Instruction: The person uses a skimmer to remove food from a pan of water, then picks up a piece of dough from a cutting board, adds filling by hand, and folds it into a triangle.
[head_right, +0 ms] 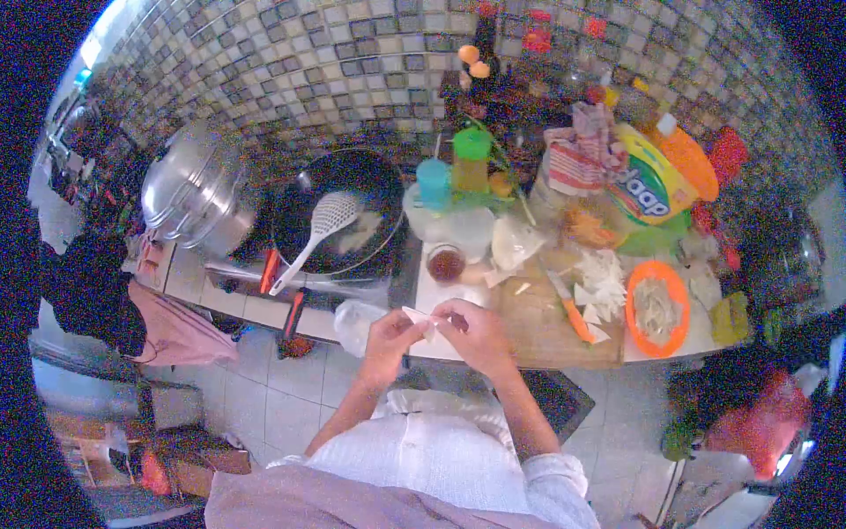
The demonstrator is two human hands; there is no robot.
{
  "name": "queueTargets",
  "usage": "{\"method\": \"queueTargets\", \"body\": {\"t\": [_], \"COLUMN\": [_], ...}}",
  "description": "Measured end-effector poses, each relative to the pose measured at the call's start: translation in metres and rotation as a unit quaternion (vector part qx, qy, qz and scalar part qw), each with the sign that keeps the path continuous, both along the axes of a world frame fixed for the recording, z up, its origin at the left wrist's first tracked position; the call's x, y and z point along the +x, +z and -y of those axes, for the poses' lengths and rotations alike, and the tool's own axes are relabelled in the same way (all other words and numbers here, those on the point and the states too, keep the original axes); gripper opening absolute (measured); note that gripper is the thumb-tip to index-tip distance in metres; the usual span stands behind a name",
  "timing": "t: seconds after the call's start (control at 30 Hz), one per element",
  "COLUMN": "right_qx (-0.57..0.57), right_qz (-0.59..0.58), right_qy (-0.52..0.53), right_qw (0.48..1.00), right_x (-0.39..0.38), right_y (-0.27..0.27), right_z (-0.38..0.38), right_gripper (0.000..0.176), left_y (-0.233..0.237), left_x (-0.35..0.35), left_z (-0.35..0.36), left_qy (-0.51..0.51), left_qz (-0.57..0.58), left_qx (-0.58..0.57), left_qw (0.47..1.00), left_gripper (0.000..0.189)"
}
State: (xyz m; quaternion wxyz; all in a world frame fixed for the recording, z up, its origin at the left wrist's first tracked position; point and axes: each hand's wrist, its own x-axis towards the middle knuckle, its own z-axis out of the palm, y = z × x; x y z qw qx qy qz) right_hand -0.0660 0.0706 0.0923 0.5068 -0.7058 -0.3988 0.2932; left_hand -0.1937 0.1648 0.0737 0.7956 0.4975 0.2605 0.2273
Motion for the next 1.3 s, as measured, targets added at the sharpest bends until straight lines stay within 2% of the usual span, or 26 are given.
{"method": "queueTargets", "body": {"t": [0.13, 0.23, 0.3, 0.4, 0.47, 0.53, 0.57, 0.63, 0.8, 1.0, 1.03, 1.1, 1.17, 1.2, 1.23, 1.27, 1.3], "right_qx": [0.016, -0.009, 0.022, 0.033, 0.024, -0.035, -0.031, -0.136, -0.222, -0.232, -0.236, -0.161, -0.044, -0.003, 0.036, 0.021, 0.004], "right_qz": [-0.015, 0.036, 0.113, 0.186, 0.235, 0.321, 0.322, 0.392, 0.365, 0.345, 0.344, 0.333, 0.327, 0.296, 0.271, 0.209, 0.216], "right_qy": [0.029, 0.071, 0.089, 0.028, -0.024, -0.039, -0.037, -0.076, -0.098, -0.085, -0.089, -0.098, -0.019, 0.053, 0.115, 0.178, 0.232], "right_qw": [0.999, 0.997, 0.989, 0.982, 0.971, 0.945, 0.946, 0.907, 0.899, 0.906, 0.904, 0.924, 0.944, 0.954, 0.955, 0.961, 0.948], "right_x": [-0.020, -0.027, -0.024, -0.017, -0.005, 0.007, 0.011, 0.015, 0.023, 0.039, 0.034, 0.022, 0.015, 0.013, 0.008, -0.001, -0.003], "right_y": [0.010, 0.023, 0.014, 0.008, -0.012, -0.027, -0.036, -0.050, -0.069, -0.079, -0.066, -0.035, -0.018, -0.011, -0.006, 0.014, 0.014], "right_z": [-0.028, -0.050, -0.070, -0.119, -0.162, -0.208, -0.230, -0.269, -0.322, -0.334, -0.325, -0.303, -0.273, -0.252, -0.228, -0.198, -0.171], "right_gripper": [0.011, 0.011, 0.016, 0.013, 0.011, 0.013, 0.013, 0.013, 0.012, 0.020, 0.020, 0.018, 0.020, 0.025, 0.028, 0.027, 0.030], "left_y": [0.000, -0.003, -0.006, -0.017, -0.031, -0.041, -0.035, -0.043, -0.049, -0.052, -0.053, -0.049, -0.040, -0.041, -0.044, -0.047, -0.050], "left_x": [-0.023, -0.040, -0.051, -0.071, -0.089, -0.104, -0.110, -0.121, -0.140, -0.149, -0.148, -0.139, -0.127, -0.120, -0.112, -0.103, -0.095], "left_z": [-0.021, -0.032, -0.040, -0.051, -0.059, -0.061, -0.063, -0.067, -0.078, -0.090, -0.091, -0.090, -0.085, -0.082, -0.079, -0.076, -0.071], "left_qy": [0.026, 0.043, 0.060, 0.046, -0.057, -0.070, -0.093, -0.121, -0.114, -0.116, -0.117, -0.129, -0.149, -0.164, -0.171, -0.180, -0.201], "left_qz": [-0.015, -0.009, 0.010, -0.037, -0.070, -0.048, -0.054, -0.055, -0.081, -0.098, -0.101, -0.100, -0.136, -0.134, -0.085, -0.035, -0.034], "left_qx": [0.020, 0.033, 0.048, 0.054, 0.072, 0.060, 0.038, 0.033, 0.001, 0.042, 0.055, 0.067, 0.085, 0.085, 0.091, 0.097, 0.094], "left_qw": [0.999, 0.998, 0.997, 0.997, 0.993, 0.995, 0.993, 0.991, 0.990, 0.987, 0.986, 0.984, 0.976, 0.974, 0.977, 0.978, 0.975], "left_gripper": [0.006, 0.011, 0.013, 0.017, 0.016, 0.016, 0.016, 0.018, 0.019, 0.019, 0.017, 0.016, 0.019, 0.019, 0.021, 0.023, 0.023]}}
